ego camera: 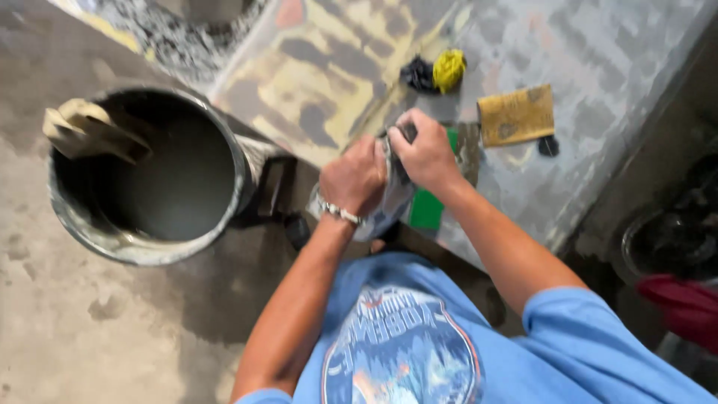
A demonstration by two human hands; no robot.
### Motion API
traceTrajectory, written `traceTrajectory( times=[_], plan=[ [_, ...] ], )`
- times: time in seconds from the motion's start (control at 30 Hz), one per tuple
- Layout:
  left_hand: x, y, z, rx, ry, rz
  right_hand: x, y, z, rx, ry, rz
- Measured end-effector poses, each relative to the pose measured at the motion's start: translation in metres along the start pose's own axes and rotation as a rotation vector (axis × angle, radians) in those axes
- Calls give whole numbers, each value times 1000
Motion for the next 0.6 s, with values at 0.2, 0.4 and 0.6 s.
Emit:
traceTrajectory(
  times=[0.2,0.4,0.6],
  plan=[
    [6,1,3,1,-14,-24,-2,9,1,18,17,15],
    [7,-4,7,-5,-3,-25,7,-7,0,-4,-37,65],
    [9,-1,-2,13,-10,-38,3,-5,2,28,-13,-18]
  ],
)
Point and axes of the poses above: each hand's wrist, its own x-axis towards the middle knuckle, its own z-axis out of the back of the hand, y = z × x, the point moved 7 cm from there along x, towards the middle knuckle, and after that the axes turned 5 degrees about y, right-handed, at the moved point
